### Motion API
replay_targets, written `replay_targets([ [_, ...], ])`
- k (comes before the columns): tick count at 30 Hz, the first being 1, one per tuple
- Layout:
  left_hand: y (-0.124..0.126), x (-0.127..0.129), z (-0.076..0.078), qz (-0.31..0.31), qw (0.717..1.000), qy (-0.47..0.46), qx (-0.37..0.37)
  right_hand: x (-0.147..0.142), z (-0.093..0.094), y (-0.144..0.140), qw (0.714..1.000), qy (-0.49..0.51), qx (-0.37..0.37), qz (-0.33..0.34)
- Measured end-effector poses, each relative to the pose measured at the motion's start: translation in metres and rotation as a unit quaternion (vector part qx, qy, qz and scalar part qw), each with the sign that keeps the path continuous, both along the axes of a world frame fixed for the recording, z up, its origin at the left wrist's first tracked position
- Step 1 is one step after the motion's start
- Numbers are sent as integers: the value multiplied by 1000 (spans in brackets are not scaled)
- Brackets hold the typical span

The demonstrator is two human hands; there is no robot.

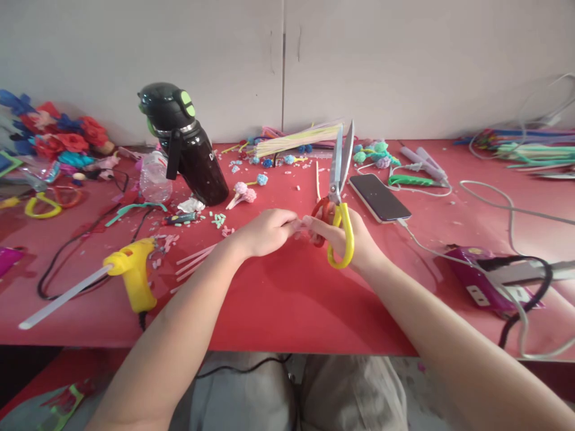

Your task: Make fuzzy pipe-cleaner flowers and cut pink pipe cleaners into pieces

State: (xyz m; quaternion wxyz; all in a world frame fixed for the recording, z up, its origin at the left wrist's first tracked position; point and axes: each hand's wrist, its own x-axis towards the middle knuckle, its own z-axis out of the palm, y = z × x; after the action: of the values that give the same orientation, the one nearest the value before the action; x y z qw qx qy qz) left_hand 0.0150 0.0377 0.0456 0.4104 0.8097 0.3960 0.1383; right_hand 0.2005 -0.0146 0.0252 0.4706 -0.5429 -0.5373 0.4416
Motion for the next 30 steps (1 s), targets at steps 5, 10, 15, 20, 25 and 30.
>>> replay_targets([
  [5, -2, 1, 3, -25, 1000, 7, -17, 0, -3, 0, 999, -28, 30, 6],
  [10, -3, -2, 7, -9, 999, 43, -22, 0, -1, 0, 998, -47, 41, -12],
  [15, 9, -11, 5, 60, 995, -1, 74, 11, -1, 1, 1000, -19, 5, -16],
  [20, 30, -28, -1, 203, 957, -92, 187, 26, -2, -3, 994, -103, -34, -5],
  [25, 38, -32, -9, 230, 935, -166, 213, 29, -7, -5, 981, -186, -25, 42],
  [30, 34, -29, -9, 219, 937, -160, 219, 25, -9, -7, 978, -204, -22, 39],
])
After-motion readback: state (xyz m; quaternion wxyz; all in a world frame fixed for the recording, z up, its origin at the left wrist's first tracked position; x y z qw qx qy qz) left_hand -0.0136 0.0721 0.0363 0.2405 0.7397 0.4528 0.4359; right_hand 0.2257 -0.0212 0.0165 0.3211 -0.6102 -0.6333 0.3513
